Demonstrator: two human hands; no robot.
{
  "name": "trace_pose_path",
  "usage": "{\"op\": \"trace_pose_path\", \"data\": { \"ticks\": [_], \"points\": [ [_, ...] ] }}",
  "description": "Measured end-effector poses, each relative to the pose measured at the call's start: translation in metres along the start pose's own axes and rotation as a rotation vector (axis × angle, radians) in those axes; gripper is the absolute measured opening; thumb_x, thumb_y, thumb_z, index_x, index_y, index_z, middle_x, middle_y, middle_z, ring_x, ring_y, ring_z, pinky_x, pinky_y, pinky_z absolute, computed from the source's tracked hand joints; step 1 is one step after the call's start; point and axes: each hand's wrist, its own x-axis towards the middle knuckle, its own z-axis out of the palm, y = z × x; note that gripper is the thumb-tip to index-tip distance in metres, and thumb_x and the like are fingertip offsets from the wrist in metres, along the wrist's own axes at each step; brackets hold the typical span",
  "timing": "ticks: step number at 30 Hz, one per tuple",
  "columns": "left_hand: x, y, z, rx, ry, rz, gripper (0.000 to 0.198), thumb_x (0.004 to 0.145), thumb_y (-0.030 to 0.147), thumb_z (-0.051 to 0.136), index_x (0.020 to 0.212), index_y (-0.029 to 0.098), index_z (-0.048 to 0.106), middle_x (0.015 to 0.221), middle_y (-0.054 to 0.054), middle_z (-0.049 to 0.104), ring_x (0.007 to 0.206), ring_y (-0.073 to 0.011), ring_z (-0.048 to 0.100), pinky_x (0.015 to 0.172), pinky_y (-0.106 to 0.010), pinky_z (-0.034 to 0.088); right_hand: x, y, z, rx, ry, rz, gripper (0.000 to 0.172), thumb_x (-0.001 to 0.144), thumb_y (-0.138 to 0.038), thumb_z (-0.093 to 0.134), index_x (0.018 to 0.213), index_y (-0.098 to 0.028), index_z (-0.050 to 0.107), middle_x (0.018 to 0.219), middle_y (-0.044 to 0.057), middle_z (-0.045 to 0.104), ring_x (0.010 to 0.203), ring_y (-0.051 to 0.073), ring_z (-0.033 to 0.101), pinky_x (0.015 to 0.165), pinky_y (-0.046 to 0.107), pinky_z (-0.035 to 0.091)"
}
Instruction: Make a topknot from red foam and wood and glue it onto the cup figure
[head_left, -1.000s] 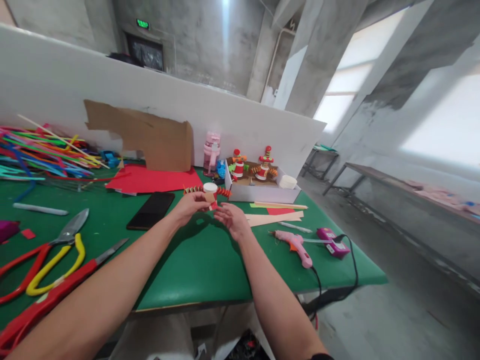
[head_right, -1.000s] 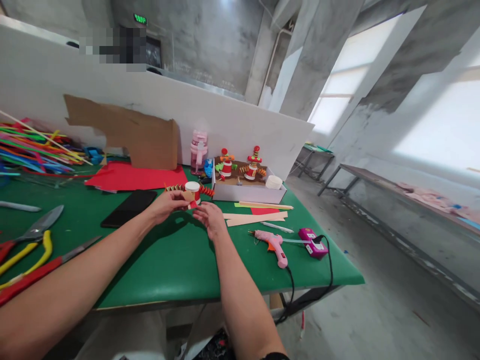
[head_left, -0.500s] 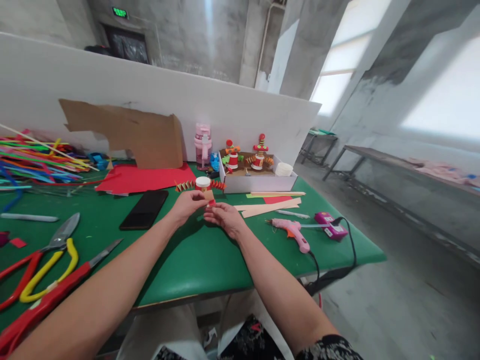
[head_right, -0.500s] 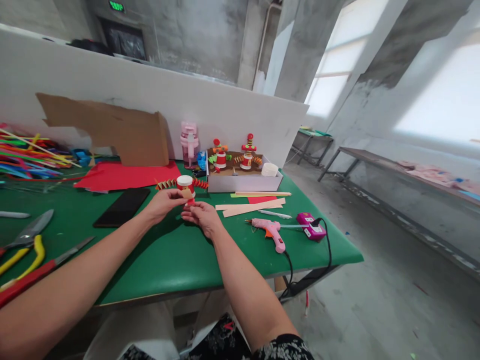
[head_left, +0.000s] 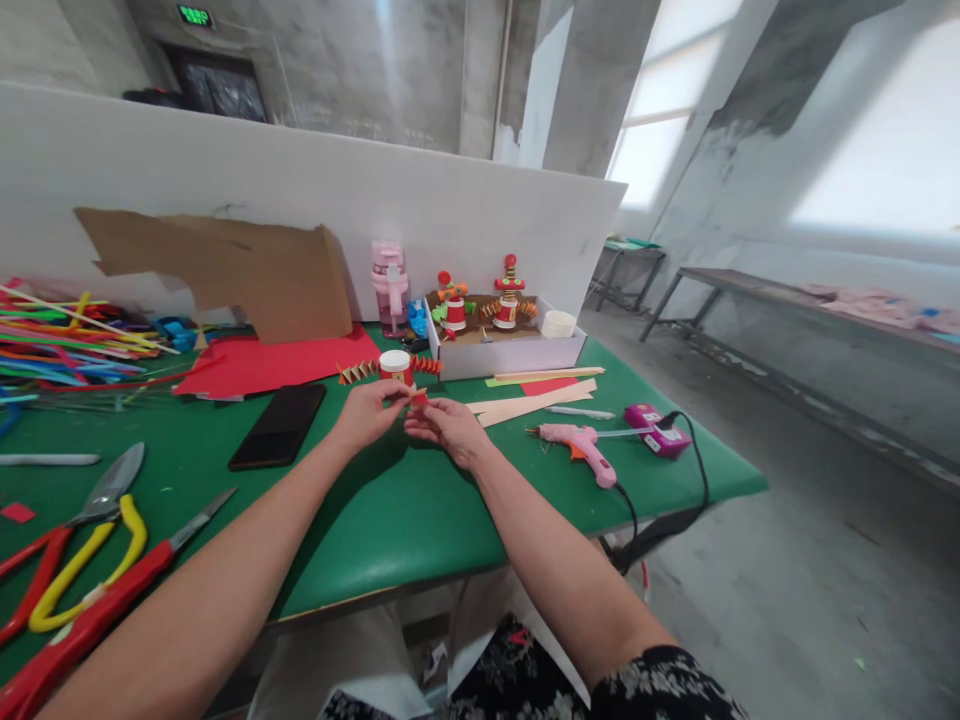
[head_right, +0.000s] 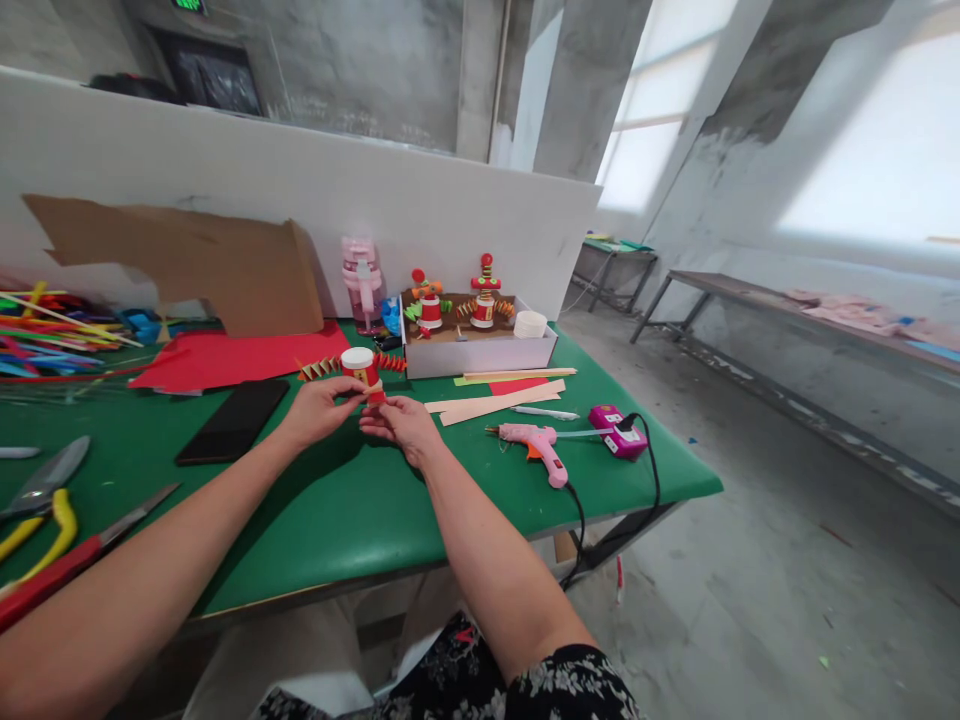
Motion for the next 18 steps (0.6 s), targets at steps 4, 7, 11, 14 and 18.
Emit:
{"op": "trace_pose_path", "data": {
  "ticks": [4, 7, 11, 14, 18],
  "points": [
    [-0.001, -0.002, -0.001, 0.104, -0.040, 0.139, 0.021, 0.080, 0.021, 0.054, 0.086, 0.022, 0.075, 0.091, -0.004, 0.077, 0.085, -0.0201, 0.070, 0.081, -0.027, 0.052, 0.000, 0.000, -0.001, 0.000, 0.009, 0.002, 0.010, 0.089, -0.010, 0.062, 0.081, -0.013, 0.065, 0.075, 0.005, 0.073, 0.066, 0.012, 0.070, 0.069, 0.023, 0.062],
    [0.000, -0.007, -0.001, 0.193, -0.061, 0.238, 0.027, 0.083, 0.017, 0.049, 0.091, 0.021, 0.075, 0.095, -0.005, 0.077, 0.089, -0.0194, 0.070, 0.083, -0.028, 0.053, 0.001, 0.000, -0.003, -0.011, 0.000, -0.005, 0.007, 0.086, -0.012, 0.067, 0.079, -0.013, 0.066, 0.078, 0.006, 0.073, 0.067, 0.012, 0.070, 0.073, 0.026, 0.062],
    [0.001, -0.014, 0.000, 0.303, -0.081, 0.354, 0.030, 0.087, 0.015, 0.045, 0.096, 0.020, 0.074, 0.096, -0.007, 0.077, 0.090, -0.0189, 0.069, 0.084, -0.029, 0.054, 0.002, -0.002, -0.002, -0.014, -0.007, 0.004, 0.010, 0.086, -0.009, 0.063, 0.078, -0.014, 0.067, 0.074, 0.005, 0.073, 0.069, 0.013, 0.071, 0.078, 0.028, 0.061],
    [0.001, -0.014, 0.001, 0.396, -0.093, 0.432, 0.031, 0.089, 0.012, 0.044, 0.098, 0.019, 0.073, 0.094, -0.008, 0.075, 0.088, -0.0189, 0.068, 0.081, -0.029, 0.054, 0.001, -0.006, -0.002, 0.013, 0.002, 0.021, 0.017, 0.089, -0.012, 0.055, 0.077, -0.014, 0.067, 0.074, 0.007, 0.074, 0.072, 0.016, 0.073, 0.081, 0.032, 0.060],
    [-0.001, -0.008, 0.000, 0.526, -0.121, 0.506, 0.029, 0.087, 0.006, 0.046, 0.095, 0.018, 0.071, 0.090, -0.009, 0.072, 0.084, -0.0181, 0.066, 0.078, -0.027, 0.053, -0.001, -0.011, -0.002, 0.036, 0.037, 0.053, 0.034, 0.098, -0.028, 0.047, 0.075, -0.013, 0.066, 0.071, 0.008, 0.073, 0.068, 0.017, 0.072, 0.079, 0.034, 0.061]
  ]
}}
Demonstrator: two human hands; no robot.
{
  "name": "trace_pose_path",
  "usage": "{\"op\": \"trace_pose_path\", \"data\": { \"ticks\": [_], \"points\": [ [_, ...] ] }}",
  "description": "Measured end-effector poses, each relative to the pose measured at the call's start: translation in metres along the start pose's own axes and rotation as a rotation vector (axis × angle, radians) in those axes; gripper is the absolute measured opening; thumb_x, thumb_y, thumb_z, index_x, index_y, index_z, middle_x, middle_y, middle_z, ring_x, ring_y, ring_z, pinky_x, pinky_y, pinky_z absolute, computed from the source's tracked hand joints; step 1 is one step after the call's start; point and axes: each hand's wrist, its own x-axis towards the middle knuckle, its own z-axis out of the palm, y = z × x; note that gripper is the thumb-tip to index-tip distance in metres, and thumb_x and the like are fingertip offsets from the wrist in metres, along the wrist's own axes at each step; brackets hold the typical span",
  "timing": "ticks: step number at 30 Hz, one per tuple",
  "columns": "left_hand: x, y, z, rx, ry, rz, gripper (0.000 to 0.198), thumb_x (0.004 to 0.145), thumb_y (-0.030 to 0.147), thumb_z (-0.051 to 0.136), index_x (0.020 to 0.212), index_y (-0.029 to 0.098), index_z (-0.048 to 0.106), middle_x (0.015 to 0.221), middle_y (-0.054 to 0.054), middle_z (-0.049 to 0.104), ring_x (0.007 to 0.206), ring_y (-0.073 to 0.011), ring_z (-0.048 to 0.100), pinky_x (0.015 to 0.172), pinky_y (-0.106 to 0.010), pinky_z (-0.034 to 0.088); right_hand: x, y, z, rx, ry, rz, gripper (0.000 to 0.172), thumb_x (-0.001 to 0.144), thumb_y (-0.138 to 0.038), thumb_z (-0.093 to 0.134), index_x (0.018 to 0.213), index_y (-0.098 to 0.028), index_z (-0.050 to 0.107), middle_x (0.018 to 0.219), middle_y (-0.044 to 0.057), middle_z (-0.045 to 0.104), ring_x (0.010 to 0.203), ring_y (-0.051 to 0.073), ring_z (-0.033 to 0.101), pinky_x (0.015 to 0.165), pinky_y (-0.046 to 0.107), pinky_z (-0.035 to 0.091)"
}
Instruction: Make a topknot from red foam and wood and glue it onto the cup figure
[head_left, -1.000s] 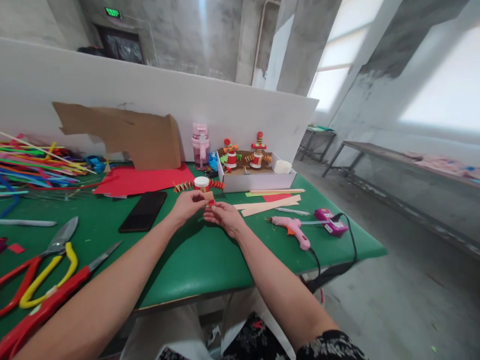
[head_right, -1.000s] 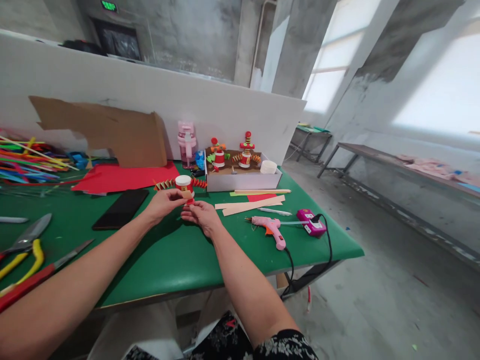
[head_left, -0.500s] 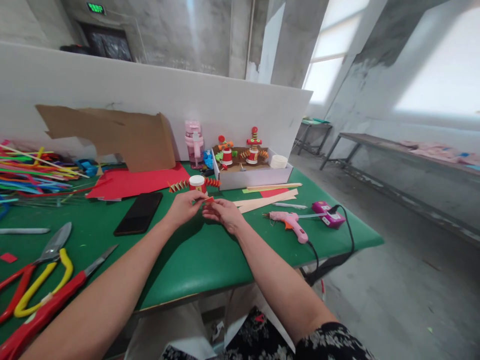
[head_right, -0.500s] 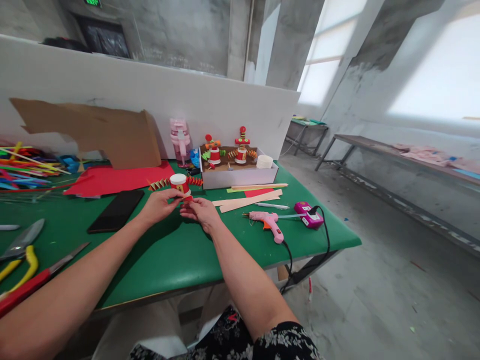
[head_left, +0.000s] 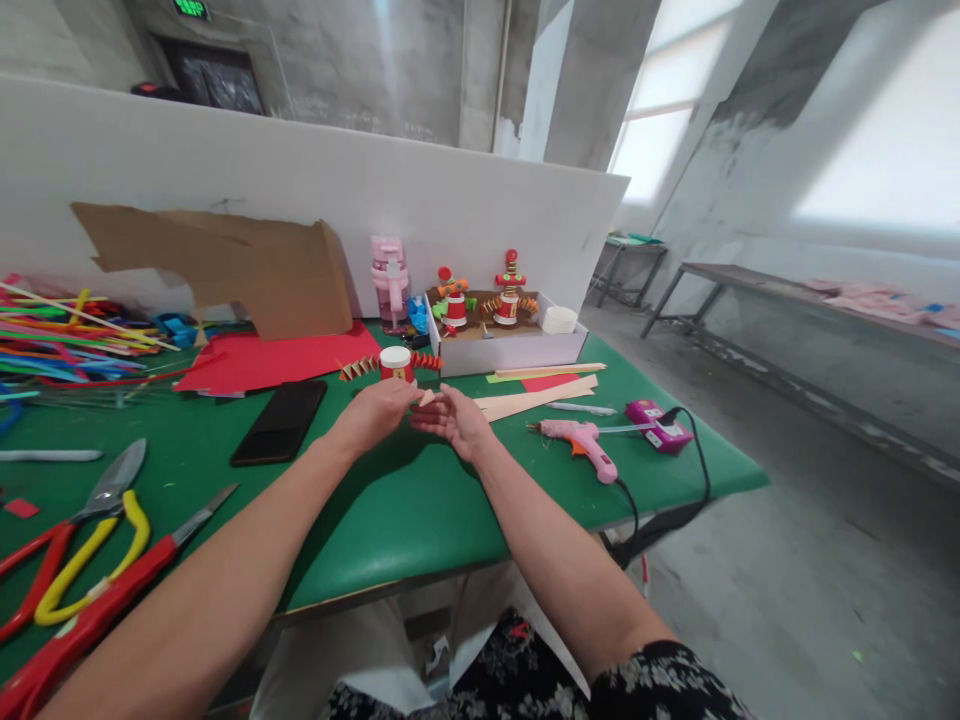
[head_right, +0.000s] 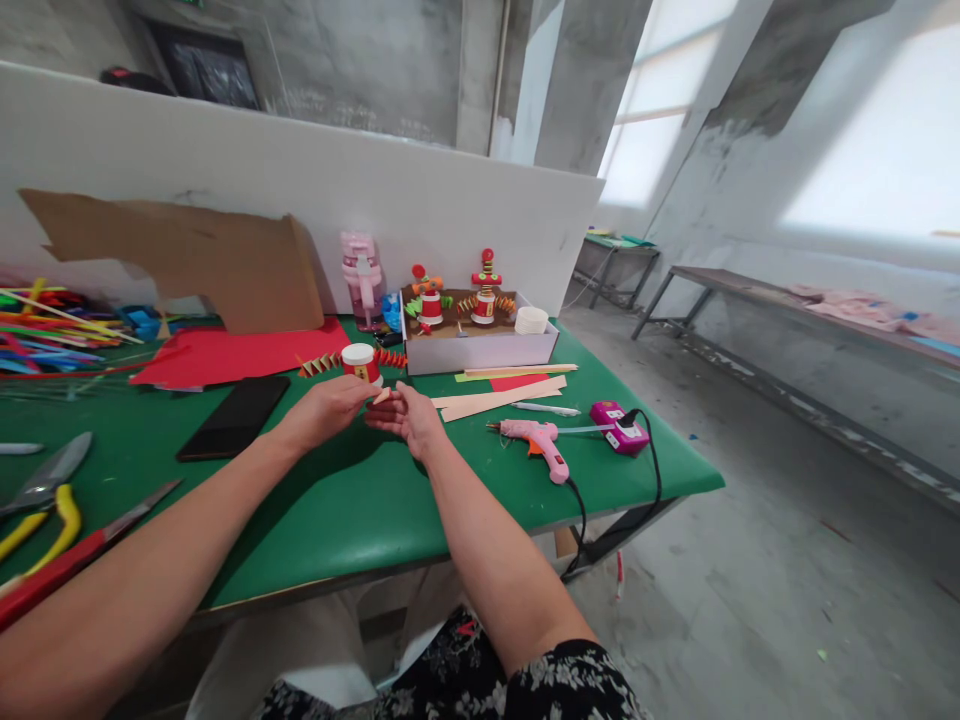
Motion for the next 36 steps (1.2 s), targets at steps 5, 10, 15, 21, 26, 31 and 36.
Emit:
{"op": "trace_pose_path", "data": {
  "ticks": [5, 10, 15, 21, 26, 31, 36],
  "points": [
    [0.003, 0.008, -0.004, 0.014, -0.029, 0.058, 0.028, 0.087, 0.006, 0.047, 0.095, 0.017, 0.071, 0.089, -0.010, 0.072, 0.084, -0.0194, 0.065, 0.079, -0.030, 0.052, 0.000, 0.002, -0.002, -0.063, 0.046, -0.039, 0.022, 0.088, -0.030, 0.066, 0.072, -0.015, 0.065, 0.063, 0.004, 0.069, 0.058, 0.015, 0.068, 0.067, 0.029, 0.061],
    [0.005, 0.009, -0.001, -0.392, 0.127, -0.272, 0.028, 0.090, 0.023, 0.047, 0.103, 0.019, 0.071, 0.099, -0.009, 0.074, 0.092, -0.0199, 0.067, 0.085, -0.033, 0.053, 0.006, 0.007, -0.005, -0.095, 0.106, -0.120, 0.015, 0.077, -0.027, 0.075, 0.069, -0.016, 0.068, 0.065, 0.001, 0.068, 0.056, 0.011, 0.063, 0.058, 0.024, 0.056],
    [0.010, 0.014, -0.002, -0.987, 0.115, -0.719, 0.044, 0.077, 0.058, 0.064, 0.089, 0.016, 0.069, 0.084, -0.007, 0.072, 0.079, -0.0201, 0.066, 0.070, -0.031, 0.053, 0.010, 0.009, -0.008, -0.142, 0.141, -0.283, 0.020, 0.065, -0.033, 0.081, 0.076, -0.018, 0.073, 0.069, -0.001, 0.069, 0.061, 0.010, 0.058, 0.061, 0.023, 0.051],
    [0.015, 0.024, -0.004, -1.156, 0.140, -0.777, 0.047, 0.056, 0.056, 0.082, 0.077, 0.016, 0.069, 0.077, -0.004, 0.069, 0.070, -0.0155, 0.059, 0.064, -0.027, 0.047, 0.009, 0.012, -0.010, -0.329, 0.069, -0.360, 0.030, 0.066, -0.045, 0.076, 0.079, -0.018, 0.073, 0.073, 0.001, 0.069, 0.063, 0.011, 0.056, 0.063, 0.025, 0.047],
    [0.015, 0.022, -0.004, -1.108, 0.138, -0.803, 0.042, 0.052, 0.052, 0.083, 0.067, 0.016, 0.067, 0.067, -0.001, 0.065, 0.065, -0.0147, 0.057, 0.065, -0.028, 0.045, 0.006, 0.009, -0.010, -0.489, 0.141, -0.467, 0.028, 0.067, -0.044, 0.073, 0.079, -0.019, 0.068, 0.069, -0.001, 0.065, 0.064, 0.013, 0.055, 0.064, 0.026, 0.046],
    [0.015, 0.024, -0.005, -1.128, 0.057, -0.800, 0.042, 0.056, 0.054, 0.079, 0.071, 0.017, 0.066, 0.067, -0.001, 0.064, 0.064, -0.0154, 0.057, 0.063, -0.028, 0.045, 0.003, 0.004, -0.009, -0.458, 0.127, -0.450, 0.026, 0.065, -0.043, 0.072, 0.073, -0.020, 0.064, 0.066, -0.003, 0.062, 0.064, 0.013, 0.054, 0.067, 0.027, 0.047],
    [0.015, 0.025, -0.005, -1.136, 0.000, -0.791, 0.038, 0.056, 0.050, 0.078, 0.069, 0.016, 0.065, 0.065, -0.001, 0.064, 0.062, -0.0140, 0.055, 0.061, -0.027, 0.043, 0.005, 0.006, -0.009, -0.303, 0.136, -0.391, 0.029, 0.059, -0.042, 0.078, 0.069, -0.020, 0.063, 0.063, -0.004, 0.060, 0.062, 0.012, 0.053, 0.066, 0.026, 0.046]
  ]
}}
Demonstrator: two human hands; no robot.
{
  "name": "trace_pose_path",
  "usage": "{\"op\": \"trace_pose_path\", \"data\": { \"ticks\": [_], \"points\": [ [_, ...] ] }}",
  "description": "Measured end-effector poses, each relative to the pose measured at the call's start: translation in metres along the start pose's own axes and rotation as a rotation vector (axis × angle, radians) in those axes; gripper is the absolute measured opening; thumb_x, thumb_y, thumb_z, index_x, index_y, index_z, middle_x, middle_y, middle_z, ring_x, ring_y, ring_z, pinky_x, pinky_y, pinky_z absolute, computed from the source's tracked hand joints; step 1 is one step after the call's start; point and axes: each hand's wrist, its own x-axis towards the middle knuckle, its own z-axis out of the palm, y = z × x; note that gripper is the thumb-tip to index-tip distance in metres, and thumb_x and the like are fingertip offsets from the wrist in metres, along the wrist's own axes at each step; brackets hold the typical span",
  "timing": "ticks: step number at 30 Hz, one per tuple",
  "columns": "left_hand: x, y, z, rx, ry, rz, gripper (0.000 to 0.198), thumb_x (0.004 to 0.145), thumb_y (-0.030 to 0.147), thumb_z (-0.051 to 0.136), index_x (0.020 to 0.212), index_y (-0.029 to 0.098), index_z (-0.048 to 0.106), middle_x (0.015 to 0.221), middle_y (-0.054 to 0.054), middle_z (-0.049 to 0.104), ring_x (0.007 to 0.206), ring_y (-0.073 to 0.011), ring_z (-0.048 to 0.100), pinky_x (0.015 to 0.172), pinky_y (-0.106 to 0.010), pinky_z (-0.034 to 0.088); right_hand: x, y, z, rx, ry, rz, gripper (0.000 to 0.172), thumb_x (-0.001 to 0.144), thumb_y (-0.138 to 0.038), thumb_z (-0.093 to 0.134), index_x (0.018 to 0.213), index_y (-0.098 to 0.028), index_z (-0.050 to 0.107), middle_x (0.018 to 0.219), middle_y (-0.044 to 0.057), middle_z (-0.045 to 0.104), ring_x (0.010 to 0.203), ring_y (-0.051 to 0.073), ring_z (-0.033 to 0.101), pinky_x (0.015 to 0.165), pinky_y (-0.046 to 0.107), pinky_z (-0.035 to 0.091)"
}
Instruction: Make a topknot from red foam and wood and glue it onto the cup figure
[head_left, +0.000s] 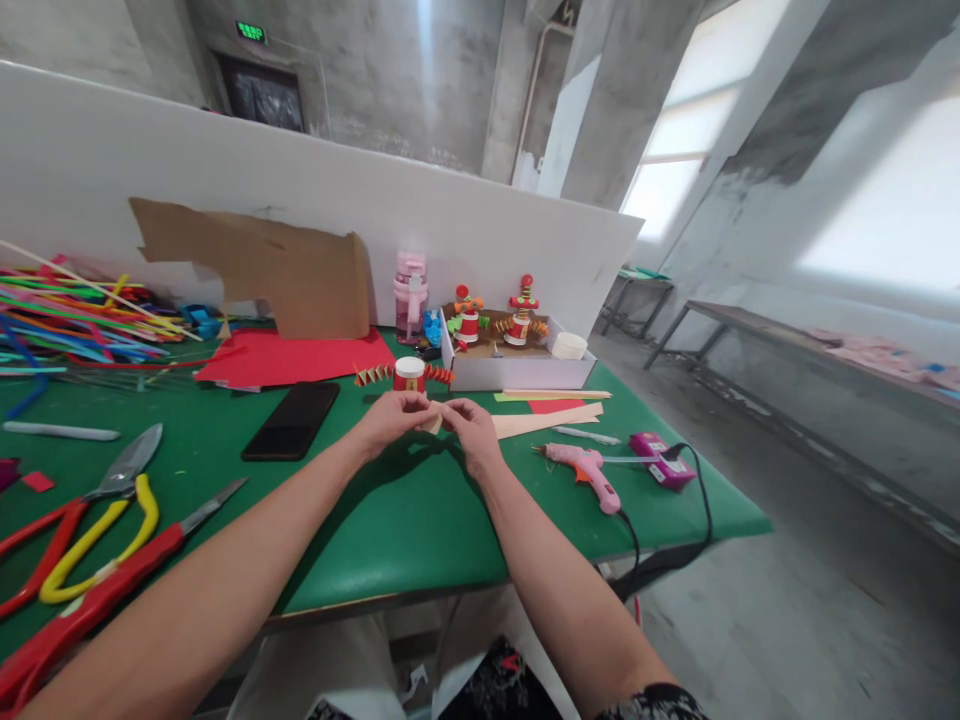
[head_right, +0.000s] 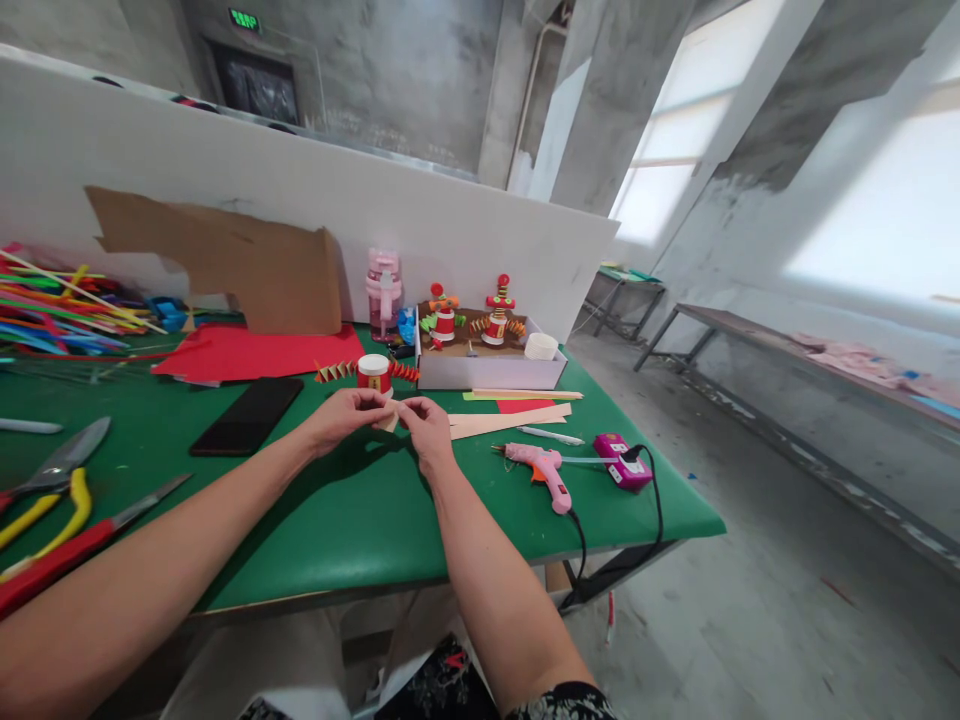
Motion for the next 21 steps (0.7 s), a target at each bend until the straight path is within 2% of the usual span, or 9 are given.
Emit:
{"op": "trace_pose_path", "data": {
  "ticks": [5, 12, 17, 21],
  "points": [
    [0.0019, -0.0034, -0.0037, 0.008, 0.024, 0.005, 0.038, 0.055, 0.050, 0.079, 0.065, 0.016, 0.066, 0.061, -0.001, 0.063, 0.058, -0.0131, 0.054, 0.058, -0.026, 0.043, 0.0006, 0.0030, 0.0014, 0.082, -0.007, 0.079, 0.031, 0.056, -0.041, 0.082, 0.070, -0.019, 0.064, 0.061, -0.003, 0.059, 0.060, 0.011, 0.052, 0.062, 0.026, 0.045],
    [0.0005, -0.0004, -0.0042, -0.070, -0.018, -0.035, 0.040, 0.054, 0.048, 0.083, 0.071, 0.014, 0.069, 0.064, -0.002, 0.066, 0.056, -0.0126, 0.055, 0.057, -0.027, 0.045, 0.0000, -0.0005, 0.0005, -0.045, -0.032, -0.021, 0.027, 0.058, -0.031, 0.078, 0.077, -0.019, 0.063, 0.069, -0.003, 0.061, 0.070, 0.013, 0.057, 0.071, 0.027, 0.048],
    [0.0000, 0.0002, -0.0049, -0.085, -0.064, -0.049, 0.036, 0.056, 0.045, 0.083, 0.063, 0.015, 0.065, 0.058, -0.001, 0.062, 0.053, -0.0116, 0.053, 0.057, -0.028, 0.045, 0.0011, 0.0005, 0.0016, -0.015, -0.034, -0.020, 0.029, 0.058, -0.029, 0.076, 0.081, -0.019, 0.062, 0.075, -0.002, 0.064, 0.074, 0.013, 0.059, 0.075, 0.027, 0.050],
    [-0.0006, 0.0009, -0.0063, -0.089, -0.064, -0.066, 0.037, 0.054, 0.044, 0.084, 0.066, 0.014, 0.066, 0.062, -0.002, 0.065, 0.055, -0.0127, 0.055, 0.057, -0.028, 0.046, 0.0012, 0.0007, 0.0011, -0.026, -0.051, -0.013, 0.031, 0.056, -0.026, 0.077, 0.081, -0.020, 0.061, 0.073, -0.003, 0.064, 0.074, 0.012, 0.060, 0.074, 0.026, 0.050]
  ]
}}
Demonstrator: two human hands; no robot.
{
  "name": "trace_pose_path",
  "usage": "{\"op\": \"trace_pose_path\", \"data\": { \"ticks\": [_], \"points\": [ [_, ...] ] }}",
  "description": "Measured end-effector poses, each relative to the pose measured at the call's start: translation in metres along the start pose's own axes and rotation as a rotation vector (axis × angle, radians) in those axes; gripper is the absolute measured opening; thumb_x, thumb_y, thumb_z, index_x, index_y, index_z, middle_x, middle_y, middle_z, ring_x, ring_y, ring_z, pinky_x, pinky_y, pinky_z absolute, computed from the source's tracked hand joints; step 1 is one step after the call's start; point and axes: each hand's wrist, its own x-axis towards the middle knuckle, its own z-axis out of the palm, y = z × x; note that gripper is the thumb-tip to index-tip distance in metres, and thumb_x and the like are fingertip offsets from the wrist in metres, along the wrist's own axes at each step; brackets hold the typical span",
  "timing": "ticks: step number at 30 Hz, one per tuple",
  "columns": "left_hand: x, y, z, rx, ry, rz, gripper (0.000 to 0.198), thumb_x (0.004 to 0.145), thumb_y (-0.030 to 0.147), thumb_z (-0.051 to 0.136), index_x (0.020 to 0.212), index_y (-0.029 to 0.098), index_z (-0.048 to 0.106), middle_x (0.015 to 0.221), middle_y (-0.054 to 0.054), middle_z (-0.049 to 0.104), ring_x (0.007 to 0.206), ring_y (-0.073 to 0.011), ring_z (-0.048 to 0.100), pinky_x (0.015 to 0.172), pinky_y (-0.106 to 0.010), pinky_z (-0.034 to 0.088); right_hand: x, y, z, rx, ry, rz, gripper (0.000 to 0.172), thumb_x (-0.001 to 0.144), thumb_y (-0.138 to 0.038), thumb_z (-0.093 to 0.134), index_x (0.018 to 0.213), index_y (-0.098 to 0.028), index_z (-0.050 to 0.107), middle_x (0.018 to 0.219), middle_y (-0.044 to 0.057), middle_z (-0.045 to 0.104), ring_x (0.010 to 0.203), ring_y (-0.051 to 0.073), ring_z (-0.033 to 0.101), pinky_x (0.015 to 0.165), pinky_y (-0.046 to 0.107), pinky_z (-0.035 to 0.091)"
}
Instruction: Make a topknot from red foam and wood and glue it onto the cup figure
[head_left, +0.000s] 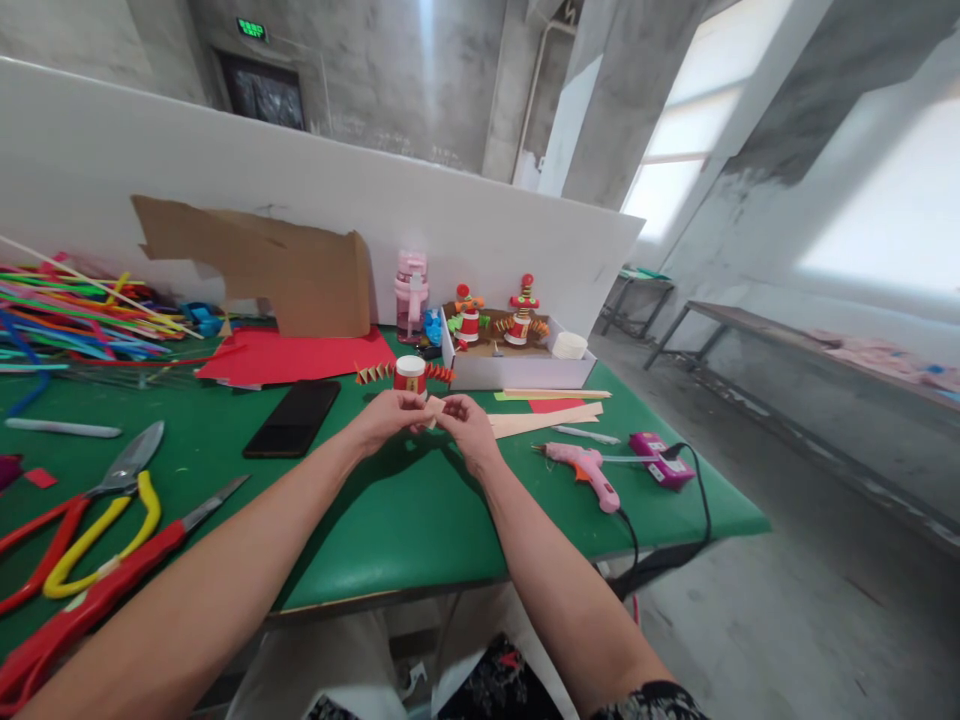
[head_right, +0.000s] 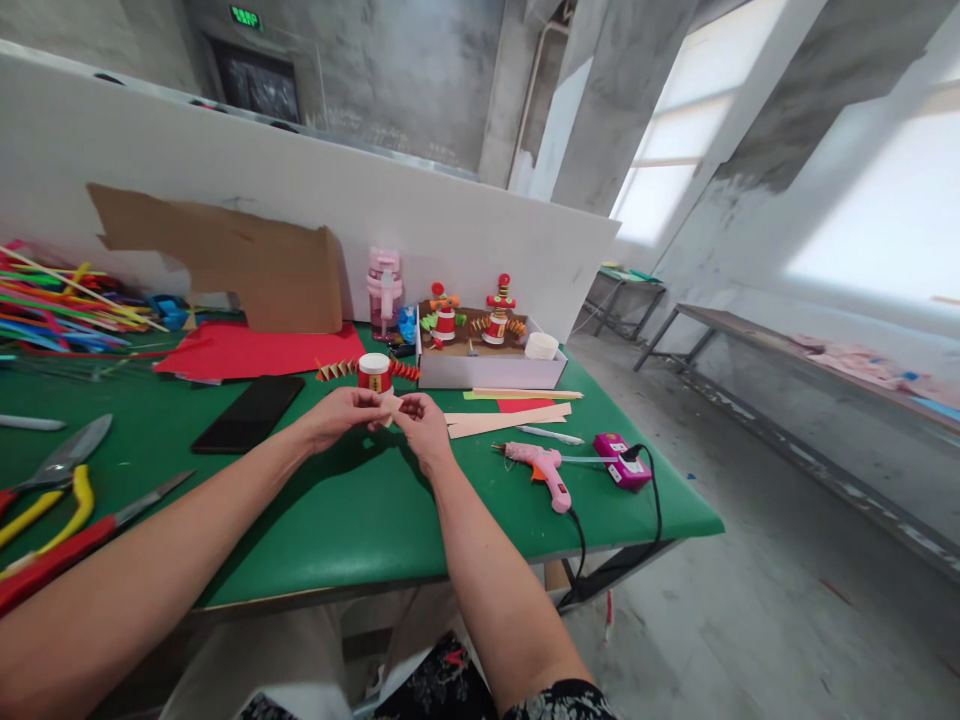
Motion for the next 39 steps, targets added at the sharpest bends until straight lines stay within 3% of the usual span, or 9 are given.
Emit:
{"op": "trace_pose_path", "data": {
  "ticks": [4, 10, 18, 27, 36, 39],
  "points": [
    [0.000, 0.001, 0.000, 0.001, 0.046, 0.026, 0.047, 0.051, 0.052, 0.085, 0.074, 0.016, 0.067, 0.069, -0.003, 0.068, 0.063, -0.0150, 0.060, 0.058, -0.027, 0.046, 0.001, 0.003, -0.001, -0.013, -0.037, 0.017, 0.031, 0.056, -0.024, 0.077, 0.081, -0.020, 0.060, 0.069, -0.005, 0.064, 0.069, 0.011, 0.060, 0.070, 0.025, 0.049],
    [0.003, -0.002, -0.001, 0.028, 0.121, 0.065, 0.046, 0.050, 0.055, 0.085, 0.061, 0.017, 0.063, 0.059, 0.000, 0.063, 0.057, -0.0130, 0.055, 0.059, -0.027, 0.046, 0.007, 0.016, 0.003, -0.015, -0.033, 0.070, 0.031, 0.057, -0.022, 0.078, 0.081, -0.020, 0.059, 0.064, -0.006, 0.064, 0.061, 0.010, 0.060, 0.064, 0.025, 0.049],
    [0.001, 0.001, 0.000, -0.026, 0.055, 0.036, 0.041, 0.052, 0.048, 0.083, 0.070, 0.016, 0.064, 0.067, -0.001, 0.066, 0.062, -0.0139, 0.057, 0.063, -0.028, 0.046, 0.001, 0.006, 0.001, 0.078, -0.029, 0.080, 0.041, 0.053, -0.029, 0.083, 0.086, -0.021, 0.059, 0.069, -0.004, 0.064, 0.062, 0.011, 0.059, 0.065, 0.025, 0.049],
    [0.002, 0.002, -0.005, 0.131, 0.080, 0.062, 0.041, 0.054, 0.051, 0.081, 0.073, 0.016, 0.069, 0.069, -0.003, 0.068, 0.064, -0.0164, 0.058, 0.060, -0.028, 0.044, -0.005, -0.005, -0.001, -0.187, 0.002, -0.076, 0.029, 0.066, -0.046, 0.075, 0.070, -0.020, 0.062, 0.062, -0.004, 0.059, 0.061, 0.012, 0.051, 0.062, 0.025, 0.043],
    [0.005, -0.002, -0.011, 0.294, 0.025, 0.143, 0.040, 0.060, 0.055, 0.078, 0.059, 0.017, 0.067, 0.057, -0.001, 0.061, 0.057, -0.0141, 0.052, 0.058, -0.027, 0.039, -0.004, 0.000, -0.002, -0.167, -0.065, -0.027, 0.021, 0.066, -0.038, 0.075, 0.072, -0.020, 0.064, 0.061, -0.005, 0.059, 0.056, 0.010, 0.049, 0.058, 0.024, 0.041],
    [0.006, 0.000, -0.012, 0.268, 0.038, 0.136, 0.040, 0.060, 0.056, 0.076, 0.067, 0.017, 0.070, 0.061, -0.002, 0.064, 0.060, -0.0152, 0.055, 0.060, -0.028, 0.040, -0.002, 0.001, -0.002, -0.101, -0.029, 0.005, 0.020, 0.066, -0.036, 0.075, 0.072, -0.020, 0.064, 0.059, -0.006, 0.058, 0.056, 0.009, 0.049, 0.059, 0.024, 0.043]
  ]
}}
